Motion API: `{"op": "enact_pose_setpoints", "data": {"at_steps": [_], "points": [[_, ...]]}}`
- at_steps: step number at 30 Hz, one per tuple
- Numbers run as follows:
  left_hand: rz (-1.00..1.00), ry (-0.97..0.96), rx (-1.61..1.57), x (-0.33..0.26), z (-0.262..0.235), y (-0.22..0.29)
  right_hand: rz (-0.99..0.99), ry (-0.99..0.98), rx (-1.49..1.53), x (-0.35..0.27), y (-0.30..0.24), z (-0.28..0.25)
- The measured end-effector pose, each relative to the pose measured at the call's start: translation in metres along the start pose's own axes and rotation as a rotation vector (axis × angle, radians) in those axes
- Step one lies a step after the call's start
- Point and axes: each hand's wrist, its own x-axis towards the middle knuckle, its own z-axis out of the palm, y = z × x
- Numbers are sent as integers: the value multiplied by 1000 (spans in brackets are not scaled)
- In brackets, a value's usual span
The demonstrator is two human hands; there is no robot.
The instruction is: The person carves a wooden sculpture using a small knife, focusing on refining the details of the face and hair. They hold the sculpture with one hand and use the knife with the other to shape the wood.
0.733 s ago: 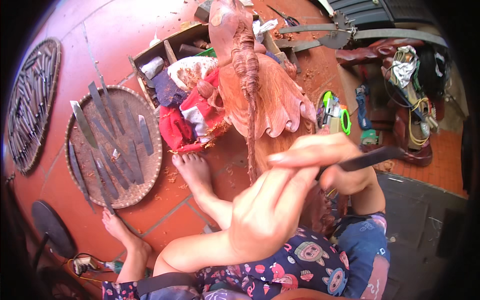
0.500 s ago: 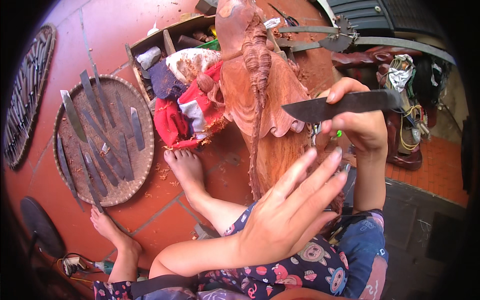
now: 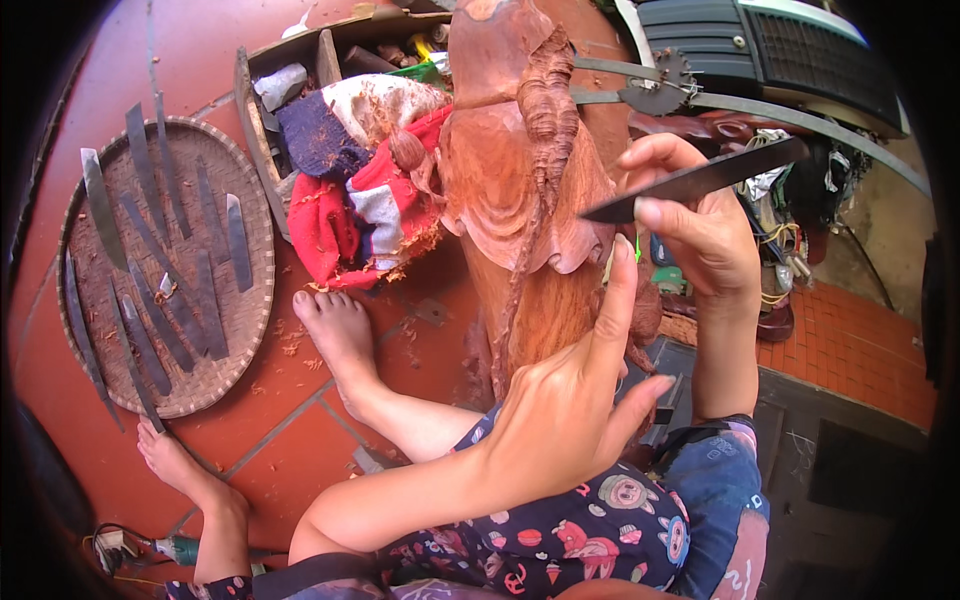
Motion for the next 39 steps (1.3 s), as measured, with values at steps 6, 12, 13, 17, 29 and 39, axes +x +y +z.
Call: {"op": "enact_pose_setpoints", "data": {"at_steps": [6, 12, 13, 17, 29, 39], "points": [[-41, 33, -43, 9, 8, -15, -233, 220, -178, 5, 11, 32], [-118, 58, -155, 6, 3, -16, -218, 283, -399, -1, 18, 53], [-146, 58, -180, 4, 3, -16, -176, 270, -433, -1, 14, 56], [-84, 116, -207, 20, 7, -22, -178, 341, -498, 10, 11, 53], [-76, 118, -147, 17, 6, -18, -222, 284, -458, 10, 9, 55], [-161, 60, -175, 8, 4, -16, -215, 172, -611, 8, 5, 46]]}}
